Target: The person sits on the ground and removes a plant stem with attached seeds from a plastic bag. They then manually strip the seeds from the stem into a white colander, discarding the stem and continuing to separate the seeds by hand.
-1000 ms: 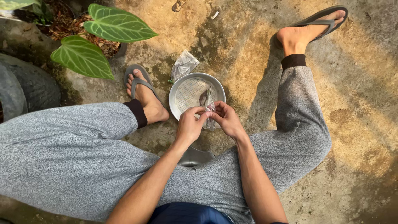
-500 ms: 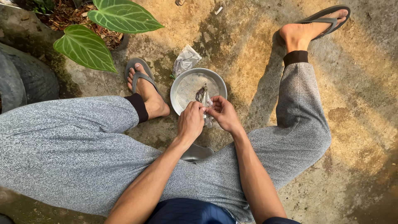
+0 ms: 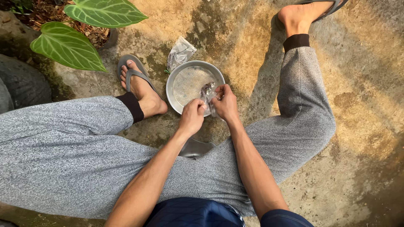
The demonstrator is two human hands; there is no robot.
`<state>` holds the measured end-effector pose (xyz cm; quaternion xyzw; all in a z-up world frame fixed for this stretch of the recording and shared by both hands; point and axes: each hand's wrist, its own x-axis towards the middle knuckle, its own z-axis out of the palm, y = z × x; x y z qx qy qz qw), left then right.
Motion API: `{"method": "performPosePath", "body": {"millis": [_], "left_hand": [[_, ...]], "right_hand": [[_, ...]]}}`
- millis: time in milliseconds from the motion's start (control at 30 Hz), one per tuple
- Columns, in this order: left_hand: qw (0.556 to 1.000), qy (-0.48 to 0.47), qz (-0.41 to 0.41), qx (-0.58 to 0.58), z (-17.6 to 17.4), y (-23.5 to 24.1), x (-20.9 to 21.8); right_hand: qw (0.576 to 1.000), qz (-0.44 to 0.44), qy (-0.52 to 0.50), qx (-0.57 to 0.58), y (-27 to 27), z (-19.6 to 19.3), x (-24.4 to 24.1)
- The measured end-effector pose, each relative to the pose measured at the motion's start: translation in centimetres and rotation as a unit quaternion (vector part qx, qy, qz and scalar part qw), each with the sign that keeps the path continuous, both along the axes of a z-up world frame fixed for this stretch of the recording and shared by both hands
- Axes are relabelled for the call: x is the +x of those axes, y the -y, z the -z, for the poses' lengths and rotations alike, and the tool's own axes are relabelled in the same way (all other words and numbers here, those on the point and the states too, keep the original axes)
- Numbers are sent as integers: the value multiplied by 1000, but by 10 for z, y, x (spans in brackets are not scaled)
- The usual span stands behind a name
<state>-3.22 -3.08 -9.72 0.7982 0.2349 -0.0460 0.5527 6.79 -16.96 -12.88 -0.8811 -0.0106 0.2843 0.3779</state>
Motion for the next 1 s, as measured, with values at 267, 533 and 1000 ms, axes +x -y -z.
{"method": "performPosePath", "body": {"millis": [267,533,1000], "left_hand": [[946,-74,-142,-282,3,-14,15],[971,-11,-132,-197,-7,-10,20],[997,-62,-52,19,-50,-20,29]], "right_hand": [[996,-40,60,61,-7,-23,3],[984,-81,84,132,-29,-53,0],[999,-29,22,-3,-27,-51,4]]}}
